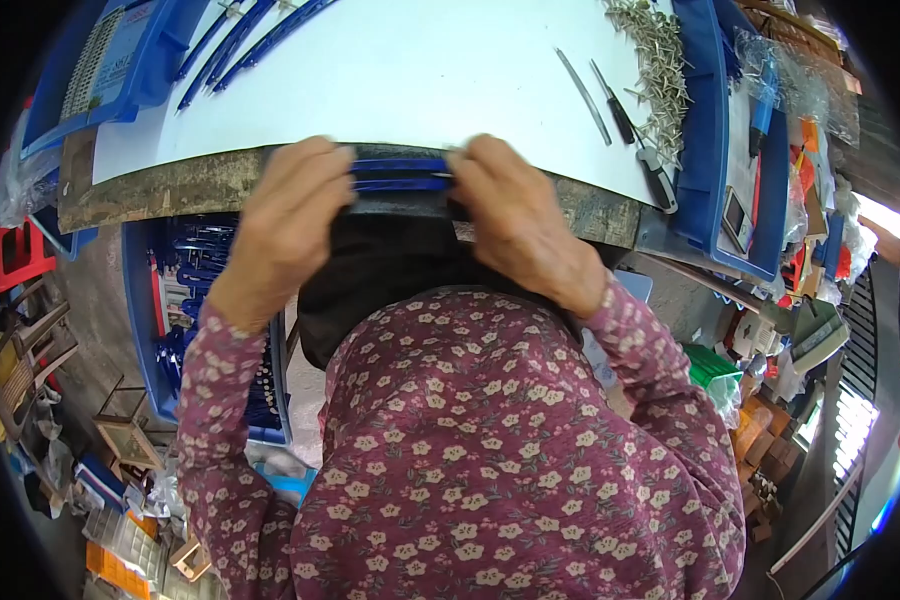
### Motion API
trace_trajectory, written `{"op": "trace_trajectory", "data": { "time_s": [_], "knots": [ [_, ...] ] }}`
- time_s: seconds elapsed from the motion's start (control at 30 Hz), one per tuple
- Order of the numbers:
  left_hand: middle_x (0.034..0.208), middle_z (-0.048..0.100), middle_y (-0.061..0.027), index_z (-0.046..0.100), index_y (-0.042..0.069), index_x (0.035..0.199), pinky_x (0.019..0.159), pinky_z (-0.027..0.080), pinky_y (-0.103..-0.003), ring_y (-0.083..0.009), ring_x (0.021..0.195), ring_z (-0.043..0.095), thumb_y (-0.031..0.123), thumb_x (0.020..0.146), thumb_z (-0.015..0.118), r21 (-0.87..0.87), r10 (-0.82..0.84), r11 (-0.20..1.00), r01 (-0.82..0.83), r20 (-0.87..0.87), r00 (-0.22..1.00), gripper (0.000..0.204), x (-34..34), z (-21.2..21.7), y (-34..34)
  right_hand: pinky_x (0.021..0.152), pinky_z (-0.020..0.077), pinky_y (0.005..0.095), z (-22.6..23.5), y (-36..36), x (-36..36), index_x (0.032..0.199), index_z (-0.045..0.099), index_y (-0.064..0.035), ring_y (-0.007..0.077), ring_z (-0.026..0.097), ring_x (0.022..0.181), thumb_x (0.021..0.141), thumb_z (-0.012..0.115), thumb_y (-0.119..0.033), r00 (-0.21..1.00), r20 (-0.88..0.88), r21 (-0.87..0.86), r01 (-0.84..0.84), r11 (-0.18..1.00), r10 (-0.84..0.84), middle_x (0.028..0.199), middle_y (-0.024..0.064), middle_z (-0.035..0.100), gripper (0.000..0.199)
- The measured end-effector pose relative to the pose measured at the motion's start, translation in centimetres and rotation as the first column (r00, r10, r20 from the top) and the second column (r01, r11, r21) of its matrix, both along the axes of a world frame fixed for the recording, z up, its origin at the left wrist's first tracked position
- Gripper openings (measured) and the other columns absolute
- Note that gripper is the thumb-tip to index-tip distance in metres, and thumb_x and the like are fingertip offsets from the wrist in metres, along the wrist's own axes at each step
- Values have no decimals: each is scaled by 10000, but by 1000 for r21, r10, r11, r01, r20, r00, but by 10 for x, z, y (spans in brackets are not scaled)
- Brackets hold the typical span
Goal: Assembling small blue plastic components by hand at a manual workstation.
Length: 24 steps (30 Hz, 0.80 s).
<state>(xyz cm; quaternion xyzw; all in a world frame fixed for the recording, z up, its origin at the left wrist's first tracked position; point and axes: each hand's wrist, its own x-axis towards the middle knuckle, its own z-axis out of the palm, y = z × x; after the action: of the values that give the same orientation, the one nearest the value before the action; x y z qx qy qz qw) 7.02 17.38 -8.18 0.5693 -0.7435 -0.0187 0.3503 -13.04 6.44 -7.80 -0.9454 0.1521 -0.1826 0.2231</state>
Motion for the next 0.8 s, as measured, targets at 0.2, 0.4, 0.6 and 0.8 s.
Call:
{"op": "trace_trajectory", "data": {
  "time_s": [0.2,0.4,0.6,0.8],
  "knots": [
    [879,553,-139,542,-59,716,800,486,-335,-269,939,552,-21,684,589,-55,-121,991,121,10,993,68,-40,0,-28,581,451,342,10,-6,-44,1046,530,44,282,544,711,693,600,109,988,-18,4,153,988,-152,869,153,507,366],
    [929,619,-134,583,-50,794,814,487,-370,-300,954,587,-124,669,608,74,159,985,-154,-65,985,147,34,1,18,576,443,344,-9,8,38,1061,483,77,275,494,690,711,620,41,986,154,27,-73,997,68,865,149,457,378],
    [939,620,-137,598,-50,832,801,484,-365,-300,948,586,-122,667,606,136,258,961,-239,-150,954,180,35,2,32,569,437,342,-6,9,52,1065,468,86,257,492,687,692,596,75,977,158,-71,-132,989,142,862,144,462,394],
    [943,568,-159,559,-73,765,836,461,-365,-302,983,538,-56,674,586,-63,-27,998,25,-38,999,97,-16,-7,-10,598,457,347,1,-6,-14,1094,476,56,322,530,731,645,568,171,999,24,-50,38,998,-37,895,165,500,473]
  ]
}}
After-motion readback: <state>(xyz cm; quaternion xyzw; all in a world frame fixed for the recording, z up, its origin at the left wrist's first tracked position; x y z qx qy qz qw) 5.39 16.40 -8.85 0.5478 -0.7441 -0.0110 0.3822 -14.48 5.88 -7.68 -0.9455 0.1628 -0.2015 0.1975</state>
